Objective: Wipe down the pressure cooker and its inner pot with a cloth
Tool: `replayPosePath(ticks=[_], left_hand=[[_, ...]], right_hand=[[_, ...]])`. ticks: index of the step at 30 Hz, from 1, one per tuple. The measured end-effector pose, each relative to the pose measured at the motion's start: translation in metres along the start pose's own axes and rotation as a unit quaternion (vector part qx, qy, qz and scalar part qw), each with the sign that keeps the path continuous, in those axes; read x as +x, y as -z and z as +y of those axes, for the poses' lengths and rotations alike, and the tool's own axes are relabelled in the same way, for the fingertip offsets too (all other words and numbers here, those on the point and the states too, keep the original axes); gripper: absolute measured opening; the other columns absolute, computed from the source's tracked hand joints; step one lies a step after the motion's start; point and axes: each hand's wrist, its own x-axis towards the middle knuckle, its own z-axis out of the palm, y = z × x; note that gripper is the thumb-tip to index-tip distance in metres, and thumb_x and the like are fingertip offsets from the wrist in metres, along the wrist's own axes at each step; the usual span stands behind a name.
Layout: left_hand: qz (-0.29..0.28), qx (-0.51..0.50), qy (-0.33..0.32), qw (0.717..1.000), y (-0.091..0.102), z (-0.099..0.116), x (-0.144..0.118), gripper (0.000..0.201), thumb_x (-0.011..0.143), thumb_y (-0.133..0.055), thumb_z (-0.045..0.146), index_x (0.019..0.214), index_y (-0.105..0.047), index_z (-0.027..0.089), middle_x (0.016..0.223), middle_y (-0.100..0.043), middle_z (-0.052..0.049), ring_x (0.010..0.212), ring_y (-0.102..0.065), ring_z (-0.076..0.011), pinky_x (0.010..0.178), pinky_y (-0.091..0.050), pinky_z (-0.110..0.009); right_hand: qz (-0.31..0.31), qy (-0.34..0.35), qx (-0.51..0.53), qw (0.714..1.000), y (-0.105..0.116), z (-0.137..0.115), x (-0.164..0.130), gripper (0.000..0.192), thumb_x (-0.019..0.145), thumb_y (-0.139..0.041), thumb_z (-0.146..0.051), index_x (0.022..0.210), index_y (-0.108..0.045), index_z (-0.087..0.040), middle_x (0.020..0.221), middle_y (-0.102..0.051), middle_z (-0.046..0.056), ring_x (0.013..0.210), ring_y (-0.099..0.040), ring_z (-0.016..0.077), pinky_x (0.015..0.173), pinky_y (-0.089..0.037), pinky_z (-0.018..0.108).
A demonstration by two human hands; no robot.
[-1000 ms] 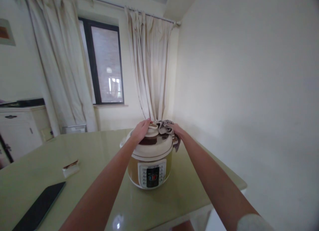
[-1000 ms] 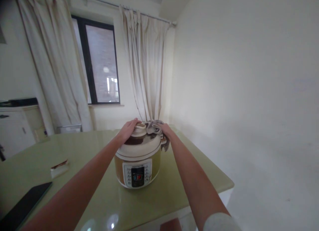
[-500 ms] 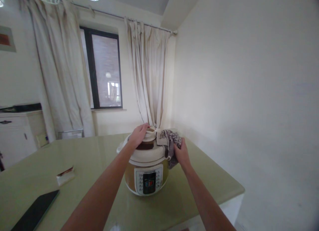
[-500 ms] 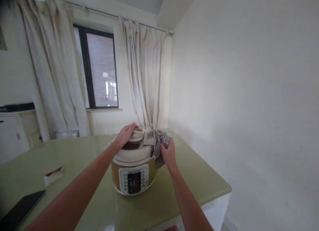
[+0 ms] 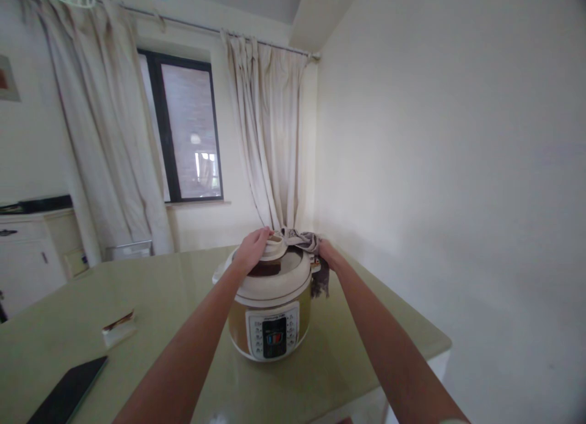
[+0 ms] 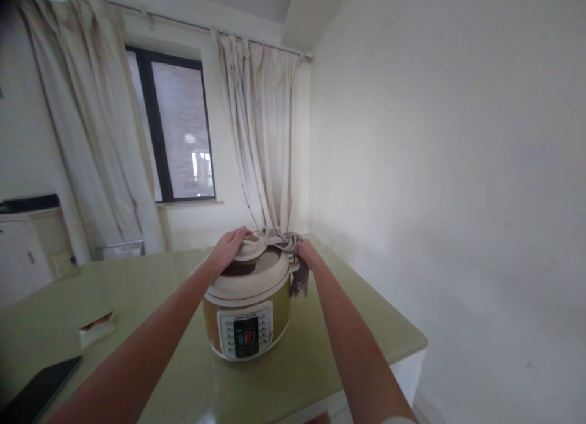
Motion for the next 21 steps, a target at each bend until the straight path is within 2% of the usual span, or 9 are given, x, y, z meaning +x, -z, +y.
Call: replayPosePath(ticks=[3, 4, 6, 10, 13, 15, 17, 19, 21], left_hand=[[0.009, -0.002, -0.003, 1.000, -0.002, -0.003, 0.001, 0.064, 0.099, -0.031, 0.061, 0.104, -0.080, 0.020, 0.117, -0.080, -0.011, 0.116, -0.070, -0.0301, 0.109, -0.048, -0.041], [0.011, -0.002, -0.004, 1.000, -0.003, -0.004, 0.002, 0.064, 0.099, -0.031, 0.061, 0.103, -0.080, 0.020, 0.116, -0.081, -0.010, 0.116, -0.070, -0.0299, 0.109, -0.048, -0.041], [0.014, -0.003, -0.004, 1.000, -0.004, -0.004, 0.003, 0.064, 0.098, -0.031, 0.061, 0.103, -0.080, 0.020, 0.115, -0.081, -0.011, 0.115, -0.070, -0.0298, 0.108, -0.048, -0.040], [0.011, 0.005, 0.003, 1.000, -0.004, -0.003, 0.003, 0.064, 0.098, -0.029, 0.058, 0.104, -0.080, 0.019, 0.115, -0.080, -0.011, 0.114, -0.070, -0.0295, 0.106, -0.049, -0.040], [0.010, 0.009, -0.002, 1.000, -0.004, -0.001, 0.002, 0.063, 0.098, -0.029, 0.057, 0.104, -0.079, 0.019, 0.115, -0.080, -0.011, 0.114, -0.070, -0.0298, 0.106, -0.050, -0.041], [0.014, 0.008, -0.014, 1.000, -0.004, 0.000, 0.001, 0.063, 0.099, -0.030, 0.057, 0.103, -0.079, 0.019, 0.114, -0.080, -0.012, 0.115, -0.070, -0.0301, 0.106, -0.049, -0.041], [0.014, 0.007, -0.019, 1.000, -0.004, 0.000, 0.000, 0.062, 0.099, -0.030, 0.057, 0.103, -0.079, 0.019, 0.114, -0.080, -0.012, 0.114, -0.070, -0.0301, 0.105, -0.050, -0.041], [0.010, 0.008, -0.016, 1.000, -0.004, 0.000, 0.000, 0.062, 0.099, -0.030, 0.057, 0.104, -0.079, 0.019, 0.113, -0.080, -0.012, 0.112, -0.071, -0.0298, 0.104, -0.050, -0.041], [0.006, 0.010, -0.015, 1.000, -0.003, -0.001, -0.001, 0.062, 0.100, -0.030, 0.057, 0.106, -0.079, 0.019, 0.114, -0.080, -0.012, 0.113, -0.071, -0.0296, 0.105, -0.050, -0.041]], right_hand=[[-0.008, 0.028, 0.060, 0.998, 0.000, 0.015, -0.017, 0.052, 0.070, -0.079, -0.057, 0.106, -0.076, -0.019, 0.101, -0.081, 0.010, 0.101, -0.074, 0.0308, 0.094, -0.058, 0.044], [0.008, 0.039, 0.084, 0.996, 0.000, 0.021, -0.025, 0.054, 0.072, -0.077, -0.058, 0.110, -0.075, -0.020, 0.105, -0.081, 0.010, 0.103, -0.073, 0.0305, 0.095, -0.058, 0.044], [0.078, 0.058, 0.109, 0.989, 0.000, 0.035, -0.045, 0.056, 0.074, -0.073, -0.058, 0.116, -0.071, -0.021, 0.110, -0.079, 0.011, 0.104, -0.072, 0.0304, 0.097, -0.057, 0.046], [0.245, 0.141, 0.008, 0.959, -0.013, 0.057, -0.086, 0.049, 0.078, -0.068, -0.052, 0.115, -0.063, -0.021, 0.107, -0.074, 0.009, 0.100, -0.068, 0.0290, 0.095, -0.055, 0.046], [0.308, 0.241, -0.102, 0.915, -0.033, 0.053, -0.108, 0.046, 0.085, -0.063, -0.047, 0.122, -0.060, -0.021, 0.116, -0.070, 0.011, 0.111, -0.063, 0.0301, 0.102, -0.050, 0.048], [0.298, 0.285, -0.176, 0.894, -0.043, 0.038, -0.111, 0.044, 0.086, -0.063, -0.046, 0.123, -0.060, -0.021, 0.121, -0.068, 0.013, 0.119, -0.060, 0.0316, 0.108, -0.046, 0.051], [0.261, 0.282, -0.243, 0.891, -0.046, 0.017, -0.101, 0.043, 0.085, -0.065, -0.047, 0.119, -0.063, -0.021, 0.121, -0.068, 0.013, 0.121, -0.060, 0.0333, 0.109, -0.045, 0.052], [0.221, 0.234, -0.283, 0.904, -0.039, -0.001, -0.077, 0.043, 0.080, -0.070, -0.049, 0.113, -0.065, -0.023, 0.119, -0.070, 0.012, 0.121, -0.060, 0.0347, 0.107, -0.046, 0.053], [0.164, 0.163, -0.262, 0.937, -0.027, -0.011, -0.045, 0.041, 0.076, -0.074, -0.050, 0.108, -0.067, -0.025, 0.114, -0.073, 0.010, 0.118, -0.063, 0.0339, 0.106, -0.048, 0.051]])
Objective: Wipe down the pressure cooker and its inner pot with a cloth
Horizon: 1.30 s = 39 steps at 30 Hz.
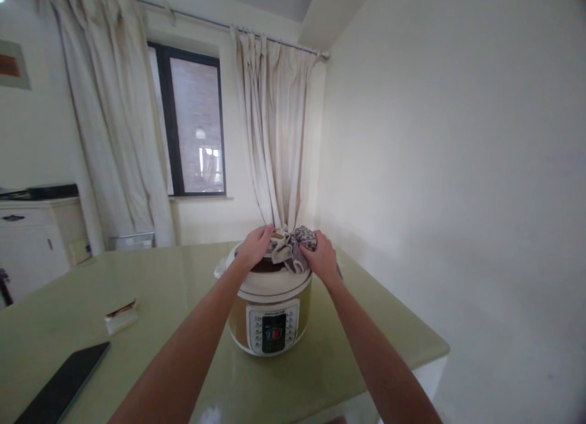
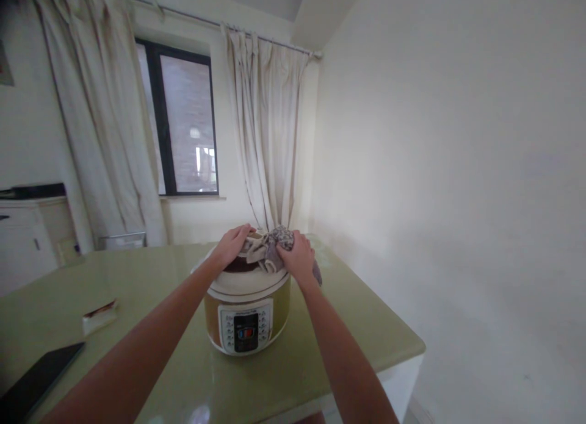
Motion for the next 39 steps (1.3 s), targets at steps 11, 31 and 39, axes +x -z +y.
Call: replayPosePath(ticks=[11, 31, 39], left_hand=[[0.010, 0.002, 0.006, 1.000, -0.002, -0.003, 0.001, 0.063, 0.102, -0.029, 0.056, 0.108, -0.080, 0.019, 0.120, -0.079, -0.012, 0.118, -0.069, -0.0289, 0.109, -0.048, -0.041], [-0.008, 0.005, -0.007, 1.000, 0.002, -0.001, -0.001, 0.068, 0.102, -0.025, 0.061, 0.104, -0.077, 0.017, 0.114, -0.079, -0.013, 0.113, -0.070, -0.0294, 0.109, -0.048, -0.040], [-0.007, 0.015, 0.010, 1.000, 0.003, 0.001, -0.001, 0.062, 0.103, -0.028, 0.053, 0.112, -0.079, 0.019, 0.123, -0.079, -0.011, 0.121, -0.068, -0.0284, 0.111, -0.047, -0.039]], right_hand=[[-0.130, -0.207, 0.322, 0.914, -0.009, 0.065, 0.002, 0.051, 0.078, -0.066, -0.061, 0.108, -0.075, -0.020, 0.097, -0.080, 0.010, 0.097, -0.075, 0.0310, 0.088, -0.059, 0.043], [-0.113, 0.108, -0.212, 0.965, 0.013, -0.073, -0.012, 0.038, 0.082, -0.070, -0.050, 0.108, -0.062, -0.023, 0.114, -0.074, 0.010, 0.109, -0.066, 0.0300, 0.091, -0.048, 0.038], [-0.118, -0.118, 0.120, 0.979, -0.011, 0.018, 0.055, 0.024, 0.068, -0.082, -0.039, 0.085, -0.070, -0.026, 0.094, -0.078, 0.005, 0.105, -0.070, 0.0324, 0.099, -0.053, 0.048]])
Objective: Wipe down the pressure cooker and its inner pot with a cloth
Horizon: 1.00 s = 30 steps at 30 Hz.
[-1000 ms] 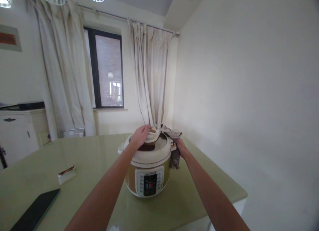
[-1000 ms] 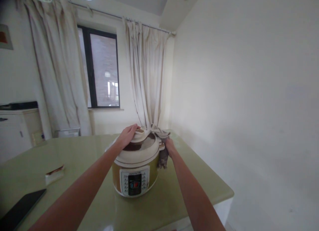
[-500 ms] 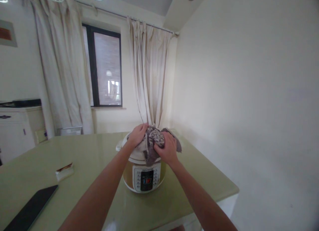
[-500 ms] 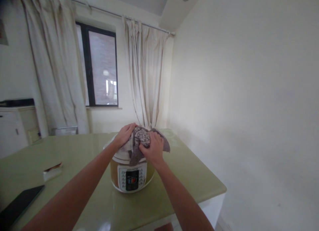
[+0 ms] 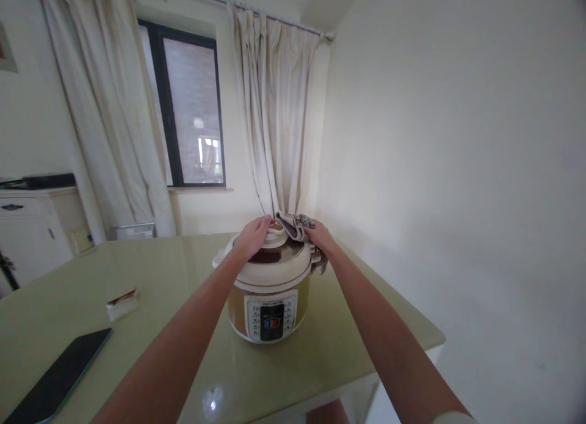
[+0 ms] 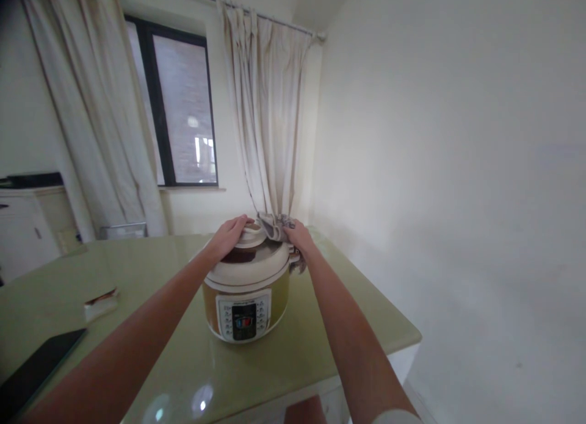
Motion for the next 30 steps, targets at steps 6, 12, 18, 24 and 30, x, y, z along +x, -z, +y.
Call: replayPosePath(ticks=[6, 12, 18, 24, 30], left_hand=[[0.012, 0.002, -0.003, 1.000, -0.003, -0.001, 0.002, 0.062, 0.103, -0.029, 0.052, 0.110, -0.080, 0.017, 0.120, -0.079, -0.013, 0.117, -0.070, -0.0285, 0.110, -0.048, -0.040], [0.011, 0.003, -0.002, 1.000, -0.004, -0.002, 0.003, 0.064, 0.102, -0.028, 0.054, 0.110, -0.079, 0.017, 0.120, -0.079, -0.013, 0.118, -0.070, -0.0288, 0.109, -0.048, -0.040], [0.008, -0.004, -0.010, 1.000, -0.002, -0.001, 0.001, 0.064, 0.102, -0.028, 0.056, 0.109, -0.079, 0.019, 0.118, -0.080, -0.011, 0.118, -0.070, -0.0284, 0.109, -0.048, -0.039], [0.000, -0.007, -0.007, 1.000, -0.001, -0.001, 0.000, 0.061, 0.102, -0.030, 0.055, 0.110, -0.079, 0.020, 0.118, -0.080, -0.010, 0.117, -0.070, -0.0280, 0.109, -0.049, -0.039], [0.010, 0.000, -0.003, 1.000, -0.002, -0.002, 0.001, 0.060, 0.102, -0.031, 0.053, 0.112, -0.080, 0.019, 0.122, -0.079, -0.010, 0.119, -0.069, -0.0275, 0.111, -0.048, -0.040]], right_hand=[[-0.057, -0.047, 0.169, 0.983, 0.009, 0.043, -0.023, 0.044, 0.072, -0.071, -0.054, 0.100, -0.076, -0.022, 0.095, -0.080, 0.007, 0.097, -0.074, 0.0297, 0.091, -0.059, 0.046], [0.102, 0.096, 0.136, 0.981, 0.013, 0.042, -0.078, 0.044, 0.077, -0.066, -0.046, 0.114, -0.071, -0.022, 0.113, -0.077, 0.009, 0.108, -0.069, 0.0298, 0.102, -0.053, 0.044], [0.048, 0.273, -0.125, 0.953, -0.005, -0.021, -0.113, 0.042, 0.076, -0.067, -0.034, 0.117, -0.069, -0.022, 0.118, -0.073, 0.009, 0.116, -0.063, 0.0315, 0.110, -0.043, 0.045], [-0.065, 0.215, -0.095, 0.970, 0.002, -0.037, -0.064, 0.034, 0.072, -0.074, -0.037, 0.104, -0.071, -0.026, 0.107, -0.075, 0.004, 0.110, -0.064, 0.0290, 0.107, -0.047, 0.043], [-0.153, -0.058, 0.160, 0.973, 0.020, 0.011, -0.021, 0.030, 0.073, -0.074, -0.049, 0.091, -0.076, -0.025, 0.093, -0.079, 0.010, 0.092, -0.073, 0.0348, 0.086, -0.060, 0.052]])
